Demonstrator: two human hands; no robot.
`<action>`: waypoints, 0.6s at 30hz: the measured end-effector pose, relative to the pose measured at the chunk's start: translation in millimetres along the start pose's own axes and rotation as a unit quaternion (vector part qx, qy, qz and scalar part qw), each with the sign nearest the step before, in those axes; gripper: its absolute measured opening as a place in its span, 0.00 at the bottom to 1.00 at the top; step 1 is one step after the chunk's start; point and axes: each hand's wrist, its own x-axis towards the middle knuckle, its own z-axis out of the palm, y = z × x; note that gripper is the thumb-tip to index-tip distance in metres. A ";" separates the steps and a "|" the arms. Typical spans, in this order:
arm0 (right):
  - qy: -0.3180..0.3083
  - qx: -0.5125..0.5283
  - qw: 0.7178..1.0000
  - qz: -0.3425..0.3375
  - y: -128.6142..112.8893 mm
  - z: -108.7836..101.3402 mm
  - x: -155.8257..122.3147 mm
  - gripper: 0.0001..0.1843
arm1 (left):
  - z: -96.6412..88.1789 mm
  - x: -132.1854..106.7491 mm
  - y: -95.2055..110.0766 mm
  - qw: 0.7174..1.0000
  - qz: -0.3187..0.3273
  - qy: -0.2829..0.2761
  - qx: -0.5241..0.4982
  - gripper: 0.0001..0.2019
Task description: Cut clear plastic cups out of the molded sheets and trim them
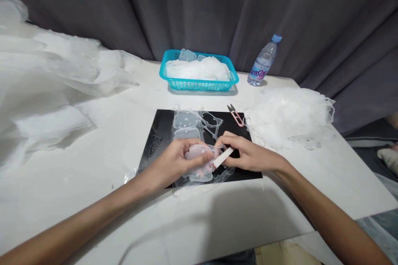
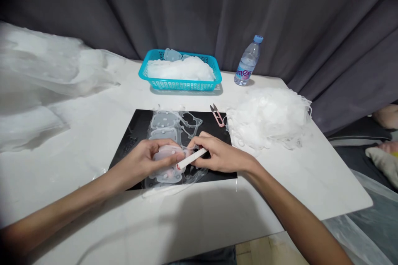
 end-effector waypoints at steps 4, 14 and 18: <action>-0.006 0.007 1.000 -0.002 3.0 -0.7 -0.6 0.08 | -1.0 2.8 -4.2 1.000 -0.002 -0.001 -0.013 0.19; 0.060 -0.069 0.996 -0.018 2.7 -1.7 0.2 0.07 | -1.7 5.1 -5.0 0.998 -0.043 -0.024 -0.029 0.19; 0.004 0.006 1.000 -0.001 -1.0 -7.3 -1.5 0.10 | -4.6 6.2 -7.5 1.000 -0.011 -0.025 -0.001 0.18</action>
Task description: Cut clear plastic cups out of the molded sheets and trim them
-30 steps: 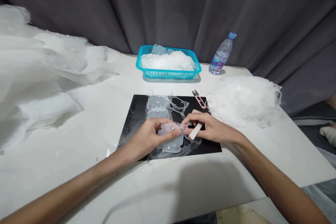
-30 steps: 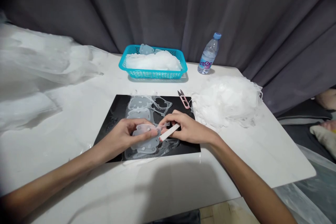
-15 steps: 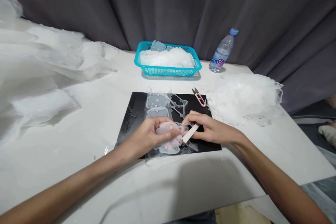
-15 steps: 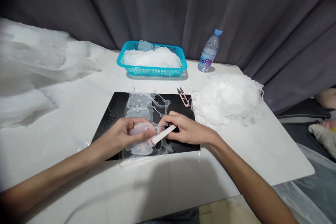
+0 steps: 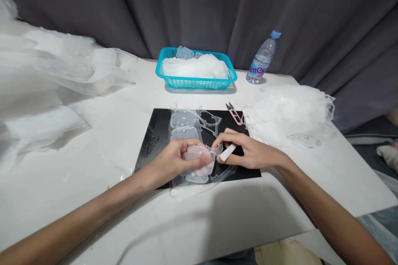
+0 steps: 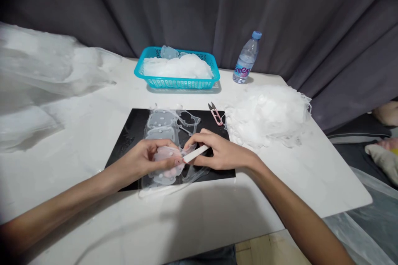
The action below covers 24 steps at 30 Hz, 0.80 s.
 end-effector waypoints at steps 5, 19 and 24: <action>0.011 0.039 0.999 0.009 -0.9 1.2 3.3 0.06 | -3.4 0.3 1.7 1.000 0.007 0.009 -0.001 0.18; 0.235 -0.191 0.953 0.004 23.7 8.2 14.3 0.04 | -5.0 -0.6 -0.7 0.997 -0.029 -0.065 -0.024 0.23; 0.234 -0.155 0.960 -0.022 23.3 0.4 5.2 0.12 | -10.7 -6.5 12.9 0.997 0.063 -0.032 0.024 0.15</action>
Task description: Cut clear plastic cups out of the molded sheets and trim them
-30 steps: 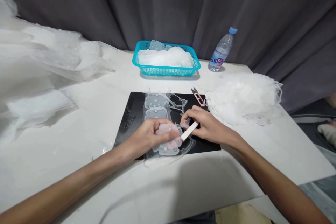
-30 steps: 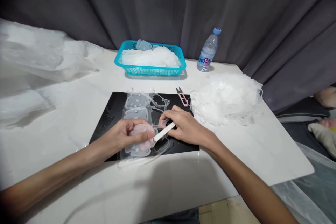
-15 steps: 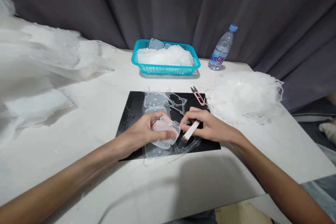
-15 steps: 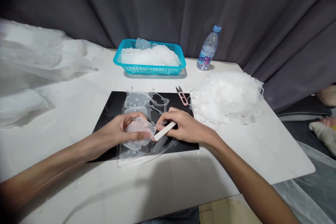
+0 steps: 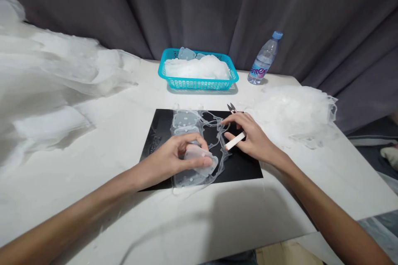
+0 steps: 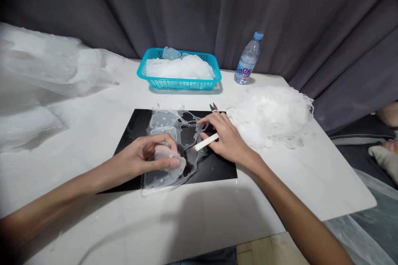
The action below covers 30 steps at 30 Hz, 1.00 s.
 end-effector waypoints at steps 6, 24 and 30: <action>0.065 0.082 0.993 -0.057 -29.1 0.1 -11.8 0.12 | 0.2 -7.9 4.8 0.996 0.067 0.041 0.037 0.10; 0.103 0.052 0.975 -0.190 -54.5 -0.9 -17.7 0.07 | 3.8 -4.5 -8.4 0.990 0.133 0.024 -0.048 0.07; 0.104 0.053 0.975 -0.188 -55.4 -2.3 -18.5 0.06 | 3.9 -0.8 -9.8 0.989 0.133 0.017 -0.069 0.06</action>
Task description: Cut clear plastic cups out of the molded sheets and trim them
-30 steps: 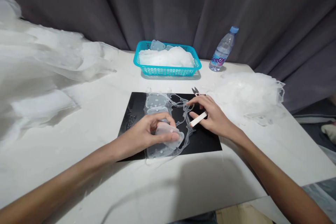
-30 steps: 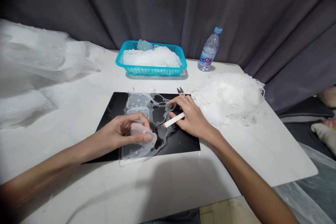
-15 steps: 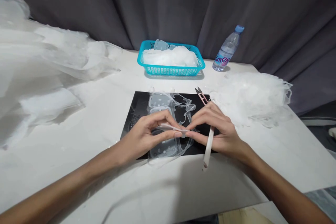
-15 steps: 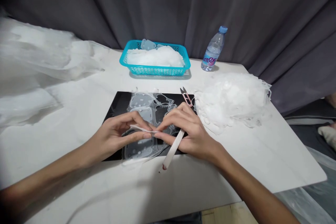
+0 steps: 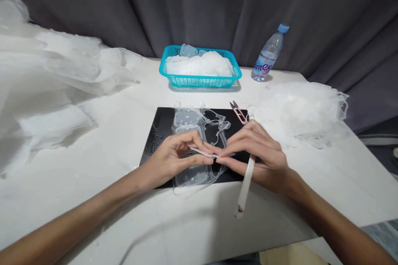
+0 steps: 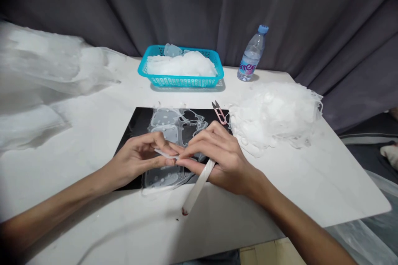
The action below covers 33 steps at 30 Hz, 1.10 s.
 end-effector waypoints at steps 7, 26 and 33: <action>-0.017 -0.022 0.999 0.026 5.6 -0.3 0.5 0.03 | 0.6 -0.7 0.5 0.991 -0.002 0.018 0.135 0.08; 0.302 -0.423 0.843 0.138 77.0 -88.4 -7.9 0.14 | -45.3 -11.3 5.9 0.888 0.029 -0.056 0.455 0.25; -0.004 0.027 0.984 0.178 22.2 7.1 12.5 0.30 | -69.7 -32.4 -1.8 0.870 0.050 -0.065 0.485 0.26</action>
